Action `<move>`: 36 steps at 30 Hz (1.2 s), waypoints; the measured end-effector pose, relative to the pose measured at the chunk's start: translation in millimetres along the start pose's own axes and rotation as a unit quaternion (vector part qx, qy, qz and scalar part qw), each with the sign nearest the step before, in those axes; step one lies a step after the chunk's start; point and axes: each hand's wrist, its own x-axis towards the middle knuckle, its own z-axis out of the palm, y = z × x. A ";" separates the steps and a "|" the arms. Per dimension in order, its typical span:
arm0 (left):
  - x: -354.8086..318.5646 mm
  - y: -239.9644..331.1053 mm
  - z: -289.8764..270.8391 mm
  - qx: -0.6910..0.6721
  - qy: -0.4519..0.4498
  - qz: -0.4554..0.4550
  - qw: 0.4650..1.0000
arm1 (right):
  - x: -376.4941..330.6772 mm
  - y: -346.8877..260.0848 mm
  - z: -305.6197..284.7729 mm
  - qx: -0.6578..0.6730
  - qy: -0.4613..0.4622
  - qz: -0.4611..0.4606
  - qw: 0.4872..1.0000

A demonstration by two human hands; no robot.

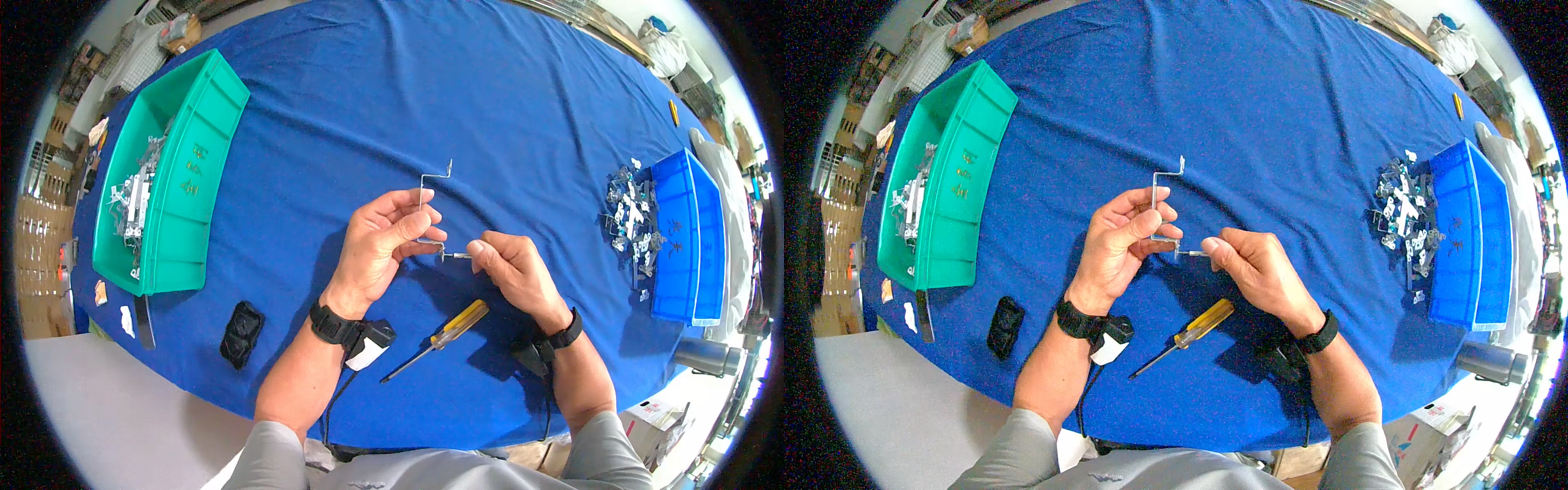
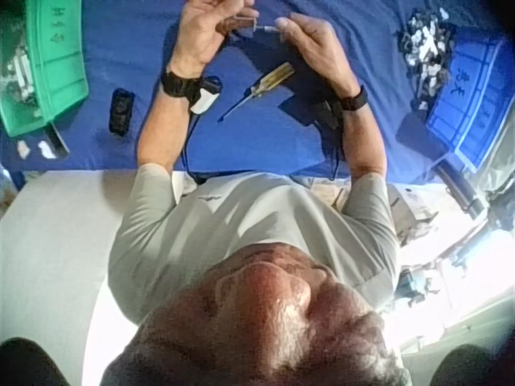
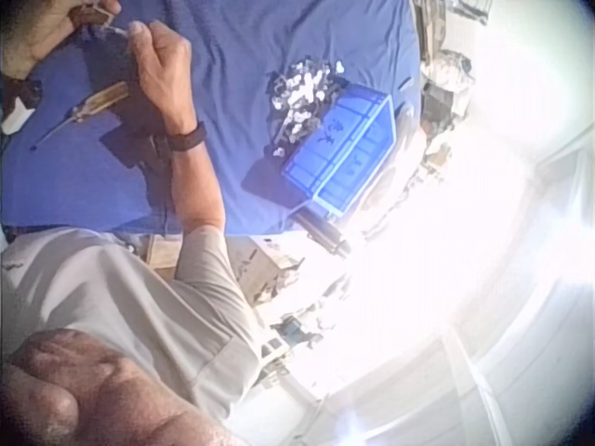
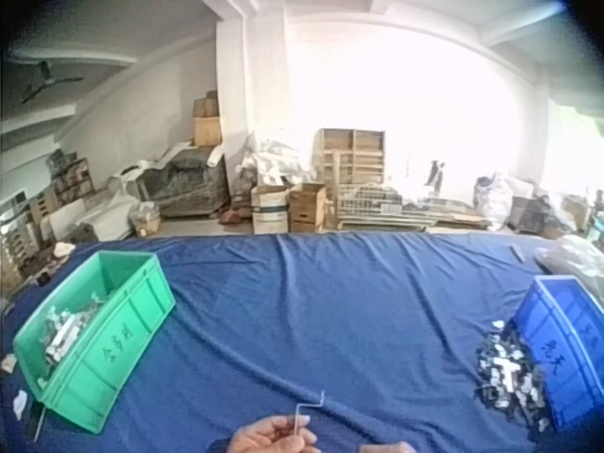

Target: Manually assemble components of an electrical outlet using a screwdriver.

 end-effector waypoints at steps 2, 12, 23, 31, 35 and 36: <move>-1.0 1.8 -1.6 -0.001 0.013 -0.001 1.000 | 0.2 -6.4 1.8 0.041 0.008 0.007 0.999; -0.1 0.8 -2.5 -0.005 0.003 0.012 1.000 | 0.2 -12.0 1.8 0.058 0.006 0.020 0.998; -2.8 -2.5 4.7 0.026 0.029 0.018 0.999 | -1.4 -16.4 -2.1 0.075 0.017 0.034 0.996; -0.7 -1.6 5.9 0.028 0.019 0.018 0.999 | -0.9 -8.7 -4.4 0.096 0.007 -0.008 0.995; 2.5 -1.1 -6.0 0.015 -0.002 0.012 1.000 | 1.5 -8.3 0.4 0.115 0.011 -0.037 0.993; 3.2 -0.8 -5.3 0.013 -0.006 0.006 1.000 | 1.2 -6.0 0.9 0.102 0.019 -0.057 0.993</move>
